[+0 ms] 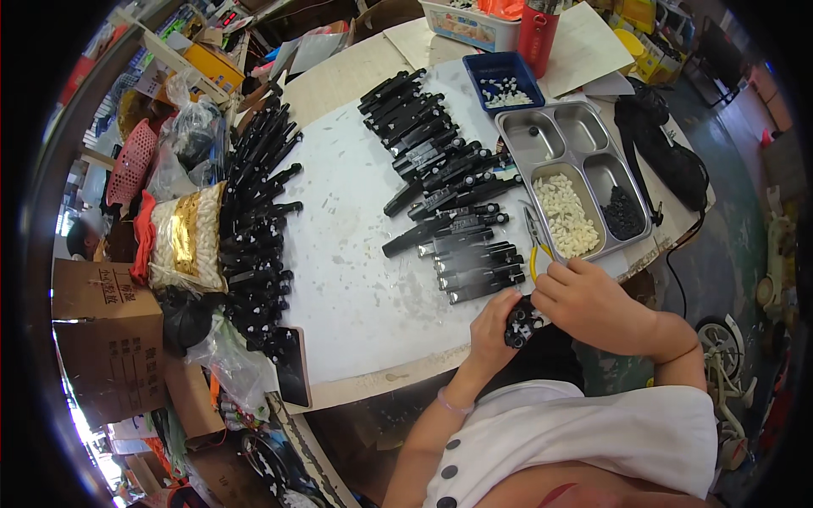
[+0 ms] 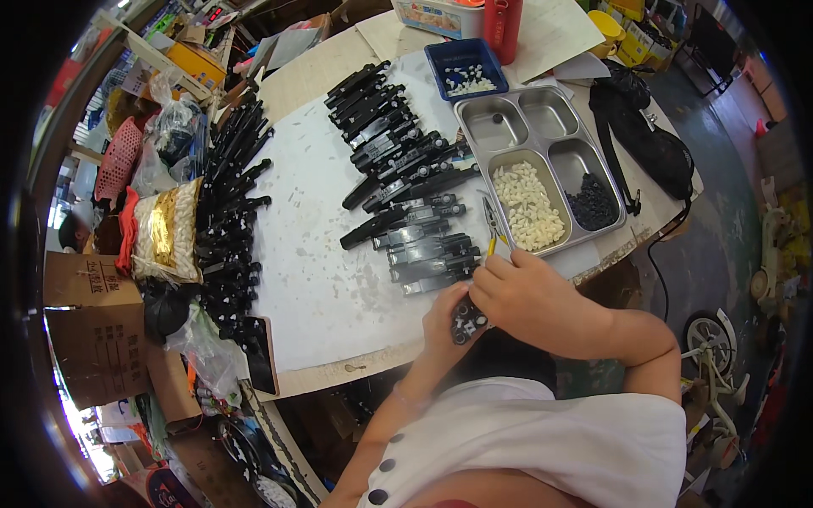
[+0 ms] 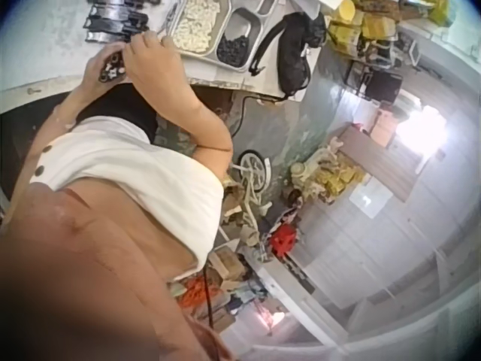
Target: Assembling flashlight components at a workbench.
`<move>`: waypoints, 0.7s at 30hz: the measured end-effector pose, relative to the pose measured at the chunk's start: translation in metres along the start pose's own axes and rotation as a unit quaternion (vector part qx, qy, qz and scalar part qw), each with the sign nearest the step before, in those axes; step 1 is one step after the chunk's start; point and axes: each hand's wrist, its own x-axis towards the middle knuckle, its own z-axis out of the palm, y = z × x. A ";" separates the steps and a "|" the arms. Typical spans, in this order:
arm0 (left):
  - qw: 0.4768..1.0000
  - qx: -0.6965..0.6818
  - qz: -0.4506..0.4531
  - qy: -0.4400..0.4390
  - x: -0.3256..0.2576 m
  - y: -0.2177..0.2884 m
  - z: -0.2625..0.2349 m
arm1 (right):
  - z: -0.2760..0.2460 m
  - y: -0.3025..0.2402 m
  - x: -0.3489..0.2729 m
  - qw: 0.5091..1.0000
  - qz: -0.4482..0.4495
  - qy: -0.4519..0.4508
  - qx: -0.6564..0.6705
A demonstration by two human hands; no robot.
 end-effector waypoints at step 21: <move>0.999 0.012 -0.042 -0.009 -0.004 -0.002 0.006 | -0.096 -0.054 -0.042 0.357 -0.354 0.734 0.457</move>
